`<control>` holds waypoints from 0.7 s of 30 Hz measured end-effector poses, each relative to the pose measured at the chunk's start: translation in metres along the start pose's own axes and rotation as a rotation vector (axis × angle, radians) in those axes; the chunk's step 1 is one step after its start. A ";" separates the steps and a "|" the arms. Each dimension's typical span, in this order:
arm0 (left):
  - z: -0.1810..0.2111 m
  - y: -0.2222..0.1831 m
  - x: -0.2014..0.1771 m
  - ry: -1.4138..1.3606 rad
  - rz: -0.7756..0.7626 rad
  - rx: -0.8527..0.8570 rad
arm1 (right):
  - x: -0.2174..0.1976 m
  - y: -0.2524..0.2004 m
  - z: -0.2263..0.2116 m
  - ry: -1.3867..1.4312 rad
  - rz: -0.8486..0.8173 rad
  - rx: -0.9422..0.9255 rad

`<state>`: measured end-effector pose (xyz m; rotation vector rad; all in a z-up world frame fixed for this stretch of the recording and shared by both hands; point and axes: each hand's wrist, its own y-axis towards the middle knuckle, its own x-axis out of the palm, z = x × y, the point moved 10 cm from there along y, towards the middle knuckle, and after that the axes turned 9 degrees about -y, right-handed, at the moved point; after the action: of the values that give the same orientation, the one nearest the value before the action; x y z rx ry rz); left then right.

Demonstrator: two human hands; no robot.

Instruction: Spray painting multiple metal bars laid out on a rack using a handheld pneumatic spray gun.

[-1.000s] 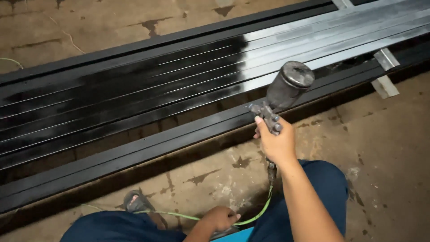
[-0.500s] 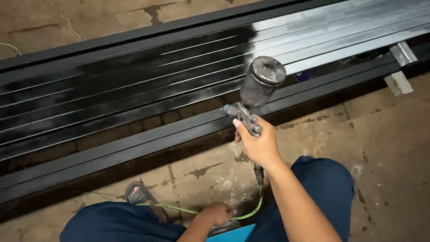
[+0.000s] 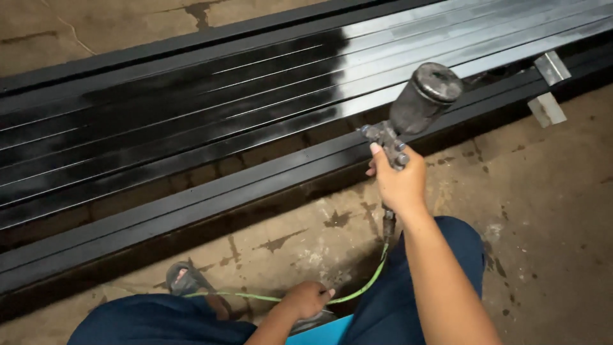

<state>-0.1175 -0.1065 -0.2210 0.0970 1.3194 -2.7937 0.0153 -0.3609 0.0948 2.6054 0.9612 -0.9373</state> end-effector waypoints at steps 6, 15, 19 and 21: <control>0.044 -0.047 -0.008 -0.098 -0.098 -0.074 | -0.025 0.011 0.004 -0.122 0.074 0.013; 0.041 -0.046 -0.009 -0.122 -0.081 -0.066 | -0.021 -0.002 -0.003 -0.083 0.011 0.017; 0.043 -0.049 -0.006 -0.075 -0.117 -0.080 | -0.007 -0.012 -0.012 -0.018 -0.070 0.015; 0.043 -0.052 -0.006 -0.073 -0.133 -0.103 | -0.001 -0.017 -0.015 -0.006 -0.119 0.014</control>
<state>-0.1170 -0.1063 -0.1529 -0.0992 1.5014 -2.7983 0.0109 -0.3429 0.1074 2.5796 1.1223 -0.9824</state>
